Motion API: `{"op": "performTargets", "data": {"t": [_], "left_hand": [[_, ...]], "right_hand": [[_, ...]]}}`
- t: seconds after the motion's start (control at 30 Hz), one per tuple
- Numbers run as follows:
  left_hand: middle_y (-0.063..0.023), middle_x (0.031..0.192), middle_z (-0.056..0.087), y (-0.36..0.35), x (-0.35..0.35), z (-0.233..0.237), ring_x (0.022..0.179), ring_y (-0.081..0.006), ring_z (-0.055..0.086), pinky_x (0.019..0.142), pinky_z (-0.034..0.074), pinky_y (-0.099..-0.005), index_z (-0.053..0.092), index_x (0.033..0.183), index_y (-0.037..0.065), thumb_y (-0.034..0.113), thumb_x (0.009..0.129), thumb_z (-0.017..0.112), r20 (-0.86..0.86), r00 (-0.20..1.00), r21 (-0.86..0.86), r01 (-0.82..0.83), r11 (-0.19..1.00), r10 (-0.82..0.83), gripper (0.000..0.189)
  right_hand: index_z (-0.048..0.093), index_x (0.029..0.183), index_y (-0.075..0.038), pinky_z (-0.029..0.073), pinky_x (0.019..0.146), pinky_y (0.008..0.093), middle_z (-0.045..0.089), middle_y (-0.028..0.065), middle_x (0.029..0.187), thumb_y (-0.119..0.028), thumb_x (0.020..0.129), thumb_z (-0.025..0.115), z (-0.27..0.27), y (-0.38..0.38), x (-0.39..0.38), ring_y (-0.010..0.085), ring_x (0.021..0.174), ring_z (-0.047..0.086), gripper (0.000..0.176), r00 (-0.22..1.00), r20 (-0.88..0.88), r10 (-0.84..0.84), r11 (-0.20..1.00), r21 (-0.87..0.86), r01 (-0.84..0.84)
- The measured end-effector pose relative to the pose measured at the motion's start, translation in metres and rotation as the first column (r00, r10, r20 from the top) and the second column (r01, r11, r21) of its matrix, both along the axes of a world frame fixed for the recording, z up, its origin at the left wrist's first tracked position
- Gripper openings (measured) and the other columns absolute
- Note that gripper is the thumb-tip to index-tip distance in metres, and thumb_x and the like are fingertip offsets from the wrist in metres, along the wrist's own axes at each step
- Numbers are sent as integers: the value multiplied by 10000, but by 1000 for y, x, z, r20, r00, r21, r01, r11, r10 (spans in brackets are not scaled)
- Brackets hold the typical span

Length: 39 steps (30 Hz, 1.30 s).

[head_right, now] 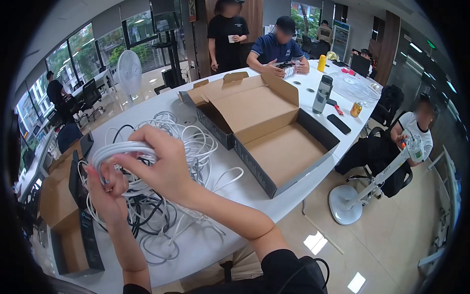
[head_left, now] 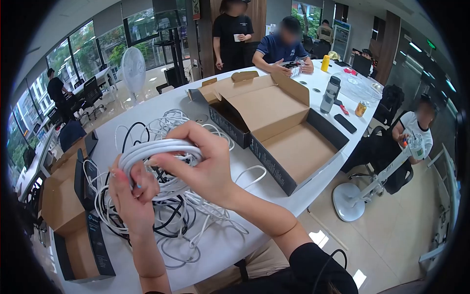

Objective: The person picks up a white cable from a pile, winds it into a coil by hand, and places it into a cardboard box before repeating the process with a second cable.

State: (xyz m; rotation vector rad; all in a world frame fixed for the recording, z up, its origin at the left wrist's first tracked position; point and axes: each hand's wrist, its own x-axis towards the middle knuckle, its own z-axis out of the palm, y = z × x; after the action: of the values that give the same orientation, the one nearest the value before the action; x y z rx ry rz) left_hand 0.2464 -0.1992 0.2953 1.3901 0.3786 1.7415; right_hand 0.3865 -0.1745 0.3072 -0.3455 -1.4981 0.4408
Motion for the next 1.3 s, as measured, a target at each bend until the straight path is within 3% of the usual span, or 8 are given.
{"op": "performTargets", "data": {"t": [0.2,0.37,0.57,0.67,0.8,0.97,1.1,1.3], "left_hand": [[41,574,258,2,7,2,404,-28,185,391,156,-207,362,776,84,392,955,307,191,975,14,-116,993,111,360],[28,564,256,7,12,-8,408,-60,219,411,212,-224,343,760,95,376,956,272,149,985,101,70,992,-85,349],[-96,585,525,21,-7,2,460,-184,511,448,373,-253,480,706,-8,455,908,224,-235,858,177,500,848,-457,566],[-85,597,531,1,-20,11,474,-156,529,406,352,-234,509,752,-34,479,909,232,-165,888,-48,428,902,-430,604],[-38,659,516,-12,-30,16,428,-39,377,362,256,-190,555,921,-59,362,921,400,-521,821,-153,178,972,-233,448],[28,613,391,-12,11,-1,415,-20,254,367,186,-190,518,1044,-33,296,919,440,-107,962,-228,223,948,-252,360],[52,547,302,-3,12,-5,396,-29,217,366,160,-201,493,879,13,329,923,431,12,944,-241,324,915,-331,325],[67,504,231,5,10,-1,379,-36,179,374,148,-222,361,692,109,368,934,382,106,952,-290,305,907,-286,355]], "right_hand": [[494,885,17,443,512,203,549,65,594,-342,946,365,-3,-6,-12,102,519,549,387,865,-222,449,794,-344,-501],[539,789,9,334,376,181,454,-4,490,-216,911,480,-2,0,-1,37,380,425,263,730,-451,514,693,-283,-663],[609,764,9,337,381,194,514,9,517,-142,845,560,18,-13,34,34,403,458,179,920,-123,372,834,-391,-389],[612,732,2,355,386,225,560,39,544,-147,819,588,21,-19,27,49,417,492,174,933,267,240,965,-174,-198],[594,686,-37,362,382,260,528,81,496,-209,800,628,13,-17,13,190,369,484,209,940,337,52,998,-60,-34],[563,647,-51,327,359,260,482,87,449,-268,791,650,11,-13,18,218,355,456,274,904,332,-268,963,76,258],[575,667,-32,345,379,244,533,72,502,-213,777,670,7,-4,10,149,380,481,232,938,264,-223,974,19,226],[571,883,25,388,454,182,589,30,625,-153,867,557,13,7,17,48,520,516,179,951,-70,300,889,-341,-305]]}}
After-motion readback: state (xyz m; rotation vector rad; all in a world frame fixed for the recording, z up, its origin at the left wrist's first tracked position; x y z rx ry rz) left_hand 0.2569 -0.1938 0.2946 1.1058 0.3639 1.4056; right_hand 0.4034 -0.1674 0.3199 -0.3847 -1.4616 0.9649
